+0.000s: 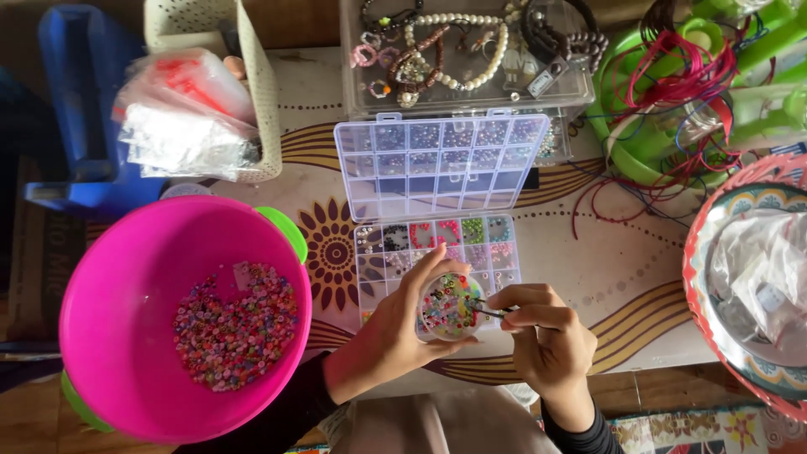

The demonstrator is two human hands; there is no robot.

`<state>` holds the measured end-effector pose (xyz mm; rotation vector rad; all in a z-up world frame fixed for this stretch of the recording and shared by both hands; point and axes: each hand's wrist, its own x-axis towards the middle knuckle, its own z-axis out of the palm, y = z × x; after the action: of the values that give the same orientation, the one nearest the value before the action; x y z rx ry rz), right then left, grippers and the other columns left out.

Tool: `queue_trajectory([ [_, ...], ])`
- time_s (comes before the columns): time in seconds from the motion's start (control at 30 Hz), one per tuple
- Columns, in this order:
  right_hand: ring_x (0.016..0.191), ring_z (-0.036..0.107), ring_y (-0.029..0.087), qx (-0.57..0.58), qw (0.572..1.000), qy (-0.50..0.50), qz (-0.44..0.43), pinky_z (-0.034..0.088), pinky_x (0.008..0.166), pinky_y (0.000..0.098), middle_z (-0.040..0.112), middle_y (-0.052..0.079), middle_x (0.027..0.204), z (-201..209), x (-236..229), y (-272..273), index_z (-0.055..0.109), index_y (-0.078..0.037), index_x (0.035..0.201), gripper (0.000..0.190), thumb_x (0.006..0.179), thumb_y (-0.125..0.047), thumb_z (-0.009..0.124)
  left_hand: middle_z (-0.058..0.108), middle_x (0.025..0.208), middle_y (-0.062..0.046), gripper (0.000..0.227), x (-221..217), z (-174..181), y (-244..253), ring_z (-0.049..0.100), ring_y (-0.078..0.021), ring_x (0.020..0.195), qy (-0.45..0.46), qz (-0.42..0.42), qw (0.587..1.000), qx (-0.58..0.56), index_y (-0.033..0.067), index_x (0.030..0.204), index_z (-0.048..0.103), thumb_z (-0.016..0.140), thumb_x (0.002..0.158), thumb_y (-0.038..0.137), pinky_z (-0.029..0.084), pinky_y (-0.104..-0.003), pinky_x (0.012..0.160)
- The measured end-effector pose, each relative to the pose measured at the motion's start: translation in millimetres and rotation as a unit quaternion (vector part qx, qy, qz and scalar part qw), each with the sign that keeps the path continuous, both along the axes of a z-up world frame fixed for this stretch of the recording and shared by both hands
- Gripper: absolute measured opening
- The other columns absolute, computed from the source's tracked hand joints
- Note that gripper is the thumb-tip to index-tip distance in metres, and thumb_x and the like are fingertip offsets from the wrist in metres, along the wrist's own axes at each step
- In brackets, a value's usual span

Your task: A person is seen from an overhead perspective sorting small, colorful beads from a large pink bowl and a small white cup into a multi-compartment plastic organizer box using a thin tool.

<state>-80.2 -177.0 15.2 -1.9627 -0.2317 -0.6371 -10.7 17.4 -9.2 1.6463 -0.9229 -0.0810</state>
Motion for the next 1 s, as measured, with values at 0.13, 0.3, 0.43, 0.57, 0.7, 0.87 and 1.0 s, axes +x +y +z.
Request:
queue_trajectory([
  [0.13,0.08,0.07,0.015,-0.028,1.0,0.009,0.003,0.059,0.07,0.0233,0.074,0.013,0.099,8,10,9,0.051,-0.004,0.099,0.036,0.075,0.023,0.058,0.056,0.146,-0.02,0.117,-2,0,2,0.066,-0.0333,0.131,-0.001,0.008,1.0,0.009,0.0076,0.16,0.011,0.093,0.076,0.013,0.061,-0.041,0.108],
  [0.3,0.081,0.072,0.016,-0.074,0.997,0.005,0.01,0.059,0.064,0.0235,0.074,0.012,0.1,13,21,14,0.055,-0.003,0.097,0.029,0.08,0.018,0.065,0.057,0.144,-0.02,0.113,-4,-1,3,0.068,-0.033,0.126,-0.013,0.025,1.0,0.01,0.0047,0.159,0.015,0.093,0.078,0.014,0.062,-0.039,0.104],
  [0.43,0.081,0.073,0.017,-0.08,0.997,-0.007,0.012,0.058,0.062,0.0242,0.074,0.012,0.1,12,21,14,0.055,-0.003,0.096,0.03,0.078,0.019,0.066,0.054,0.147,-0.022,0.113,-4,0,4,0.063,-0.034,0.134,-0.012,0.015,1.0,0.004,0.005,0.159,0.014,0.092,0.078,0.012,0.058,-0.041,0.114],
  [0.57,0.081,0.073,0.016,-0.076,0.997,-0.005,0.006,0.057,0.061,0.0237,0.074,0.011,0.098,11,18,12,0.056,-0.004,0.095,0.03,0.077,0.019,0.066,0.055,0.146,-0.02,0.114,-4,1,2,0.065,-0.0326,0.13,-0.023,0.017,0.999,0.015,0.0052,0.159,0.012,0.092,0.078,0.013,0.06,-0.04,0.109],
  [0.7,0.081,0.073,0.018,-0.074,0.997,-0.009,0.013,0.058,0.063,0.0249,0.074,0.013,0.099,11,20,13,0.056,-0.003,0.095,0.031,0.075,0.019,0.065,0.056,0.146,-0.019,0.111,-3,4,2,0.066,-0.0326,0.13,-0.017,0.018,0.999,0.022,0.0042,0.158,0.016,0.092,0.078,0.014,0.059,-0.039,0.107],
  [0.87,0.081,0.073,0.018,-0.074,0.997,-0.006,0.009,0.058,0.062,0.0248,0.074,0.013,0.099,9,19,13,0.056,-0.003,0.095,0.031,0.076,0.02,0.064,0.057,0.144,-0.018,0.11,-4,3,2,0.069,-0.0316,0.122,-0.017,0.023,0.999,0.026,0.0029,0.158,0.017,0.092,0.079,0.015,0.062,-0.037,0.099],
  [1.0,0.077,0.071,0.015,-0.053,0.998,-0.009,-0.011,0.057,0.062,0.0217,0.074,0.013,0.098,5,10,10,0.052,-0.004,0.098,0.036,0.076,0.024,0.059,0.056,0.147,-0.017,0.11,-4,1,4,0.064,-0.0328,0.131,-0.012,0.015,0.999,0.031,0.0049,0.158,0.014,0.091,0.079,0.015,0.058,-0.041,0.108],
])
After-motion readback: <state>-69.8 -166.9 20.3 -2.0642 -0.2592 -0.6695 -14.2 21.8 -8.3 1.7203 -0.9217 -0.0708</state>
